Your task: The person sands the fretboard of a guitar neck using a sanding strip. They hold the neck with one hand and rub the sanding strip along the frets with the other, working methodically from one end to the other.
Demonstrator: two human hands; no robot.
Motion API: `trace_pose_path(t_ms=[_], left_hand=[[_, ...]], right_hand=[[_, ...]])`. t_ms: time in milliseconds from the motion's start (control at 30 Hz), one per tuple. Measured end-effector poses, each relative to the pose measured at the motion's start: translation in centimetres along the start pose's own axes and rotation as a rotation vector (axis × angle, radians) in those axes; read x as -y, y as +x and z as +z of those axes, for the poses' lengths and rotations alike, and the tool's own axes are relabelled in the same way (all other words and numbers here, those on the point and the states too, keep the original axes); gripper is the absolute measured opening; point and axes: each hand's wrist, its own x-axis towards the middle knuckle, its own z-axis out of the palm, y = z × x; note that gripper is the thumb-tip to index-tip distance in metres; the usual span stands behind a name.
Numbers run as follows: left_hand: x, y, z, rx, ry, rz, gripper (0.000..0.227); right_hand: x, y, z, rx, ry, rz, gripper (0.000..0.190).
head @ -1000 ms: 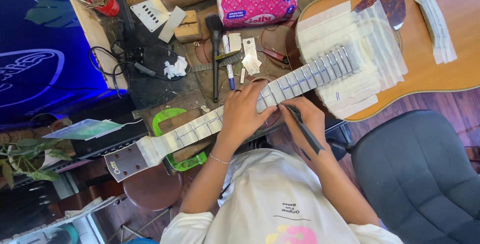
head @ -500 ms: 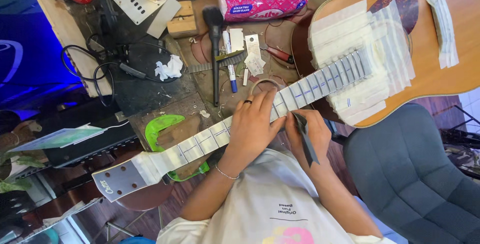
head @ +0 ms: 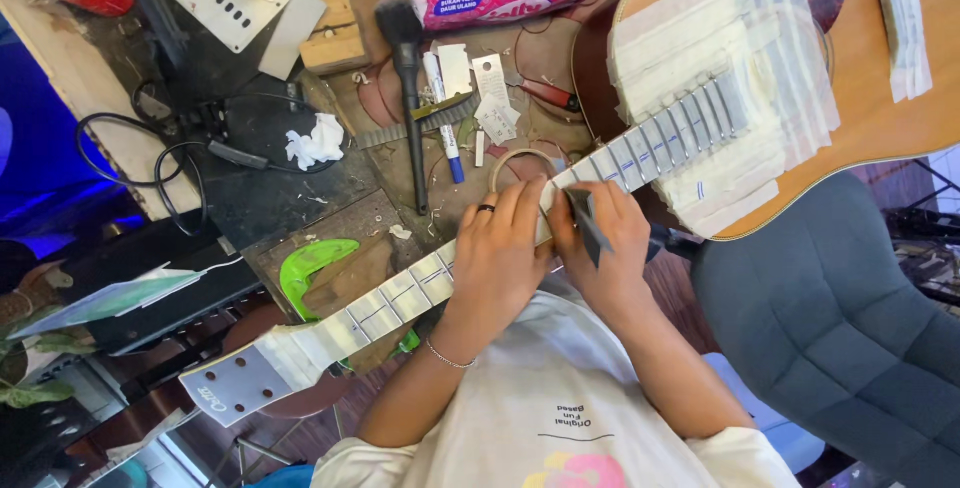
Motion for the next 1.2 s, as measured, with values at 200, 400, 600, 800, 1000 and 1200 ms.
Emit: trace_pose_path(t_ms=[200, 400, 600, 800, 1000, 1200], left_hand=[[-0.2, 0.3, -0.5, 0.003, 0.011, -0.012, 0.055], [0.4, -0.6, 0.7, 0.018, -0.007, -0.009, 0.063], [0.0, -0.2, -0.2, 0.02, -0.025, -0.029, 0.055], [0.3, -0.5, 0.3, 0.039, -0.039, -0.028, 0.068], [-0.1, 0.0, -0.4, 0.031, -0.036, -0.032, 0.063], [0.3, -0.5, 0.3, 0.024, -0.021, -0.02, 0.064]], right_hand=[[-0.8, -2.5, -0.8, 0.025, 0.06, 0.147, 0.008], [-0.4, 0.7, 0.7, 0.064, -0.041, 0.074, 0.019], [-1.0, -2.8, -0.7, 0.056, 0.013, 0.11, 0.01], [-0.3, 1.0, 0.6, 0.068, -0.015, 0.038, 0.012], [-1.8, -3.1, -0.6, 0.096, 0.021, 0.116, 0.012], [-1.0, 0.4, 0.6, 0.055, 0.071, 0.008, 0.013]])
